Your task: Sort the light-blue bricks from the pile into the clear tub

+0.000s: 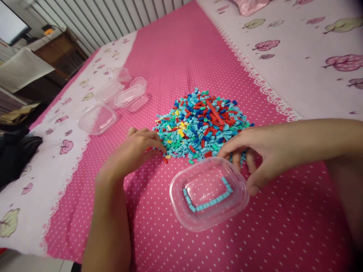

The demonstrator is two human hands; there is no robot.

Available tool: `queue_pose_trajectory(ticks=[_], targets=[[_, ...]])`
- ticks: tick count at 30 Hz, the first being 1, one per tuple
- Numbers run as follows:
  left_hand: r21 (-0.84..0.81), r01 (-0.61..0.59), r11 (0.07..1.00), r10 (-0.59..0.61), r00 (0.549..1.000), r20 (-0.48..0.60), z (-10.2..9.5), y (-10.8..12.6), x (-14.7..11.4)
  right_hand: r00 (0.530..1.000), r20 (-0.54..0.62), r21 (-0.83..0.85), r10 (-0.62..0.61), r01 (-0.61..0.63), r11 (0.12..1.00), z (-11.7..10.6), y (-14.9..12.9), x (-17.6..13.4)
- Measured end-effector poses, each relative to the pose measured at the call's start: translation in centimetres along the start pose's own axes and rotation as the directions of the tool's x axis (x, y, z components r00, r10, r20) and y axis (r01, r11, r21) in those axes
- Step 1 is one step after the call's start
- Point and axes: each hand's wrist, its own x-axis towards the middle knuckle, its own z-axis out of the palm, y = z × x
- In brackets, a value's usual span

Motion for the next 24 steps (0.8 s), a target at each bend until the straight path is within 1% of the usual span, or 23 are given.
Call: queue_pose_trajectory(ticks=[7, 12, 14, 17, 18, 20, 21, 22, 23, 24], targets=[[0.014, 0.022, 1.0, -0.022, 1.0, -0.008, 0.5, 0.1, 0.2, 0.999, -0.03, -0.021, -0.01, 0.009, 1.0, 0.1, 0.3, 0.1], [0.014, -0.024, 1.0, 0.024, 0.999, -0.026, 0.7, -0.1, 0.2, 0.999, -0.009, 0.01, -0.047, 0.048, 0.999, 0.1, 0.7, 0.3], [0.017, -0.043, 0.999, 0.044, 0.998, -0.051, 0.5, -0.6, -0.1, 0.999, -0.006, 0.015, -0.054, 0.054, 0.998, 0.1, 0.6, 0.3], [0.021, -0.067, 0.998, 0.069, 0.989, -0.132, -0.6, -0.8, -0.7, 0.998, -0.011, 0.003, -0.055, 0.055, 0.998, 0.1, 0.4, 0.3], [0.019, -0.076, 0.997, 0.078, 0.983, -0.168, -1.1, -0.3, -0.9, 0.998, -0.014, -0.008, -0.058, 0.058, 0.998, 0.0, 0.3, 0.2], [0.008, -0.113, 0.994, 0.112, 0.966, -0.231, -2.0, 1.6, -1.1, 0.998, -0.015, -0.029, -0.063, 0.063, 0.998, 0.0, 0.0, 0.1], [0.002, -0.148, 0.989, 0.143, 0.953, -0.267, -2.3, 3.0, -1.0, 0.998, -0.012, -0.035, -0.068, 0.067, 0.997, -0.1, -0.1, 0.1], [-0.007, -0.208, 0.978, 0.196, 0.931, -0.307, -2.4, 4.6, -0.8, 0.997, -0.009, -0.039, -0.075, 0.074, 0.996, -0.1, -0.2, 0.0], [-0.009, -0.262, 0.965, 0.246, 0.917, -0.314, -2.4, 6.3, -0.6, 0.997, -0.005, -0.04, -0.082, 0.081, 0.996, -0.1, -0.3, 0.0], [0.034, -0.292, 0.956, 0.288, 0.908, -0.303, -2.2, 8.0, -0.2, 0.996, -0.002, -0.04, -0.088, 0.088, 0.995, -0.1, -0.3, 0.0]])
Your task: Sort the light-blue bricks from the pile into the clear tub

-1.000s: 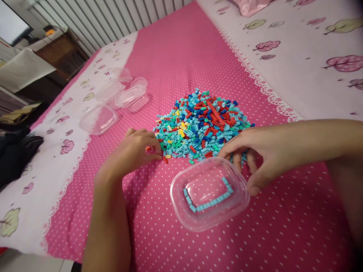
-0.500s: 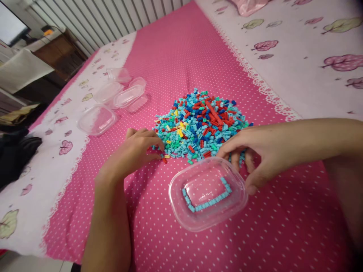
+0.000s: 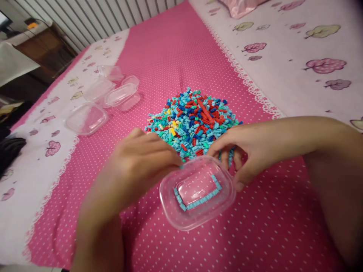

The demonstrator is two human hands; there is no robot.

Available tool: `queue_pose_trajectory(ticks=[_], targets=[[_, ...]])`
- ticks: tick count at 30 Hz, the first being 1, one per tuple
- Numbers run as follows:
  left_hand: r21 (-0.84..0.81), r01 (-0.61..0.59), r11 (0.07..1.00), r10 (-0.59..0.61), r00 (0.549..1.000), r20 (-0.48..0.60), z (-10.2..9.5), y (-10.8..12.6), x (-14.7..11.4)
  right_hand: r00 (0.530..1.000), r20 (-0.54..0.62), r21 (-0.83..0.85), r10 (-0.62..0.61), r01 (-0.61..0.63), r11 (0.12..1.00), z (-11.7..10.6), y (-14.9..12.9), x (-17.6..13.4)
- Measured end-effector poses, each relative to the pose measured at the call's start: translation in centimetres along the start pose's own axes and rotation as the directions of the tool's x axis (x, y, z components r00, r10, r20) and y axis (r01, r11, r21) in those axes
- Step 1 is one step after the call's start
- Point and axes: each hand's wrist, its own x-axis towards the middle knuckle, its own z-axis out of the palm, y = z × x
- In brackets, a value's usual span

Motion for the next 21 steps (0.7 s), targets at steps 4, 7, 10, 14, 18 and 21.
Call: queue_pose_trajectory(ticks=[4, 7, 10, 14, 18, 21], targets=[[0.209, -0.121, 0.97, 0.115, 0.993, 0.04, 2.3, 3.5, 2.4, 1.0, -0.003, -0.024, -0.006, 0.006, 1.0, 0.1, 0.0, 0.0], [0.342, -0.146, 0.928, 0.144, 0.989, 0.031, 3.6, 3.9, 3.4, 1.0, -0.007, -0.054, 0.002, -0.002, 0.999, 0.1, 0.0, 0.1], [0.347, -0.174, 0.922, 0.176, 0.984, 0.027, 4.4, 3.7, 3.9, 1.0, -0.002, -0.059, -0.029, 0.028, 0.998, 0.0, 0.1, 0.2], [0.304, -0.205, 0.93, 0.198, 0.979, 0.053, 5.0, 3.8, 4.1, 0.999, -0.008, -0.098, -0.049, 0.048, 0.994, -0.1, 0.2, 0.2], [0.298, -0.198, 0.934, 0.186, 0.98, 0.07, 5.2, 3.8, 4.1, 0.999, -0.01, -0.1, -0.038, 0.037, 0.994, -0.1, 0.1, 0.2], [0.294, -0.201, 0.935, 0.188, 0.98, 0.072, 5.2, 3.8, 4.1, 0.999, -0.028, -0.114, -0.027, 0.023, 0.993, -0.1, -0.1, 0.1]])
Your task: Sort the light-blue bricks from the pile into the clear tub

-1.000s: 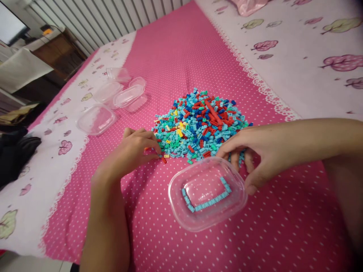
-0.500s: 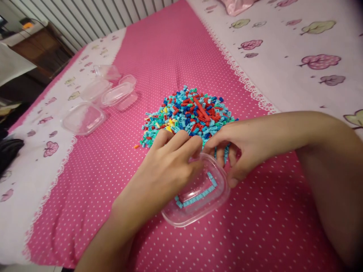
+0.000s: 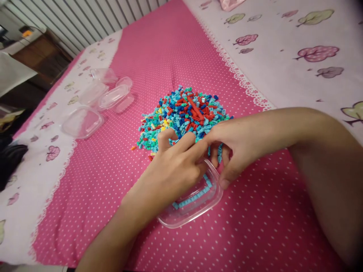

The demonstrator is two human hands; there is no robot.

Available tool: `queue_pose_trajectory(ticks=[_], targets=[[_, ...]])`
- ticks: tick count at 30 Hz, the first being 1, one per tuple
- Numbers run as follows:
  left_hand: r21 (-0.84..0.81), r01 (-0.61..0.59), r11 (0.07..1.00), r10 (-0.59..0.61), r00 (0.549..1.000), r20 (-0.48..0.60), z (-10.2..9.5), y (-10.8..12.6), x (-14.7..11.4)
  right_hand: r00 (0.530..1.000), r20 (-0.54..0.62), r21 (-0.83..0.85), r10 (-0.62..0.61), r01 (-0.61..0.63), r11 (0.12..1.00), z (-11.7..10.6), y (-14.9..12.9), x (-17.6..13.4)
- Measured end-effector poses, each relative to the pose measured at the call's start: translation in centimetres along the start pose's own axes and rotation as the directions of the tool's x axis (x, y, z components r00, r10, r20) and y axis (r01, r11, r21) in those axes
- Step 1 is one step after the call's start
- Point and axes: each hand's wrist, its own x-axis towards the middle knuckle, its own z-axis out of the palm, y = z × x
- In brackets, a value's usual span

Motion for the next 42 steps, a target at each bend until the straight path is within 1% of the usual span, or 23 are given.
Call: queue_pose_trajectory(ticks=[7, 10, 15, 20, 24, 27, 31, 39, 42], targets=[[0.059, 0.0, 0.998, 0.001, 1.0, -0.027, 0.12, 0.23, 0.1, 0.999, -0.012, -0.005, -0.038, 0.038, 0.999, 0.07, 0.45, 0.03], [0.042, -0.019, 0.999, 0.021, 0.999, -0.037, 0.09, 0.3, 0.07, 0.998, -0.007, 0.011, -0.068, 0.069, 0.998, 0.11, 0.63, 0.11], [0.032, -0.018, 0.999, 0.02, 0.998, -0.06, 0.14, 0.35, 0.0, 0.998, 0.006, 0.018, -0.06, 0.06, 0.998, 0.15, 0.62, 0.17], [0.017, -0.032, 0.999, 0.033, 0.996, -0.077, 0.03, 0.36, -0.06, 0.994, 0.018, 0.046, -0.11, 0.109, 0.993, 0.08, 0.49, 0.09], [0.048, -0.015, 0.999, 0.017, 0.998, -0.054, -0.1, 0.32, -0.16, 0.996, 0.035, 0.041, -0.076, 0.074, 0.996, -0.08, 0.19, -0.13], [0.082, 0.0, 0.997, 0.005, 0.998, -0.06, 0.05, 0.3, -0.21, 0.997, 0.026, 0.022, -0.066, 0.066, 0.998, -0.1, 0.05, -0.19], [0.041, -0.003, 0.999, 0.006, 0.998, -0.059, 0.27, 0.27, -0.25, 0.999, 0.003, -0.01, -0.046, 0.046, 0.999, -0.02, 0.08, -0.12], [-0.008, 0.0, 1.0, -0.001, 1.0, -0.023, 0.26, -0.2, -0.32, 0.999, 0.019, 0.027, -0.05, 0.05, 0.998, -0.06, -0.01, -0.23], [-0.026, -0.004, 1.0, 0.004, 1.0, -0.014, 0.31, -0.24, -0.35, 1.0, 0.011, 0.011, -0.027, 0.027, 1.0, -0.02, -0.04, -0.3]])
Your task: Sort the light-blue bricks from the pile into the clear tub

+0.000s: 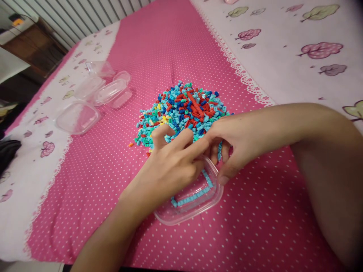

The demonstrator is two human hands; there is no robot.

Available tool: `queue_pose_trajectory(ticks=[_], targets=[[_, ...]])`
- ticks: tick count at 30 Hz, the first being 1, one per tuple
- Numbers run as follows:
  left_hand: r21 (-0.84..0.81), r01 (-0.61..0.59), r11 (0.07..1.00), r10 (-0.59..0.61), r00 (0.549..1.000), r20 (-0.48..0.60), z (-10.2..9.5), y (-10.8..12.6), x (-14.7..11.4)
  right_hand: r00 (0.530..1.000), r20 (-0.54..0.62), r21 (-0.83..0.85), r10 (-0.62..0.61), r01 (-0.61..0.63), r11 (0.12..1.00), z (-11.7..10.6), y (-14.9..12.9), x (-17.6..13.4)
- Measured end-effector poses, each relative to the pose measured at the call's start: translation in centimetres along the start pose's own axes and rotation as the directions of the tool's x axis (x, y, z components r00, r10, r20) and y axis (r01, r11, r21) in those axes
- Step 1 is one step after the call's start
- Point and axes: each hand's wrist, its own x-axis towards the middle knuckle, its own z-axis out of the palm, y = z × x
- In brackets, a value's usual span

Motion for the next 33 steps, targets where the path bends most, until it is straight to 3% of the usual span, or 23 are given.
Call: queue_pose_trajectory(ticks=[19, 24, 29, 31, 33], targets=[[-0.012, -0.005, 1.0, 0.005, 1.0, 0.003, 0.2, 0.0, -0.1, 1.0, 0.012, 0.014, -0.01, 0.01, 1.0, 0.1, 0.1, 0.1], [-0.023, 0.003, 1.0, -0.002, 1.0, 0.02, -0.9, -0.1, -0.2, 1.0, 0.017, 0.039, 0.012, -0.012, 0.999, -0.1, 0.2, 0.0], [-0.202, 0.125, 0.971, -0.146, 0.985, -0.088, -3.2, -3.5, -3.3, 0.997, 0.074, 0.145, 0.021, -0.032, 0.989, -0.1, 0.2, 0.0], [-0.256, 0.316, 0.914, -0.331, 0.943, -0.02, -3.6, -6.1, -5.6, 0.998, 0.059, 0.152, 0.017, -0.026, 0.988, 0.0, 0.3, -0.1], [-0.229, 0.427, 0.875, -0.426, 0.903, 0.056, -3.3, -8.7, -7.9, 0.999, 0.041, 0.145, 0.031, -0.037, 0.989, 0.1, 0.4, 0.0]])
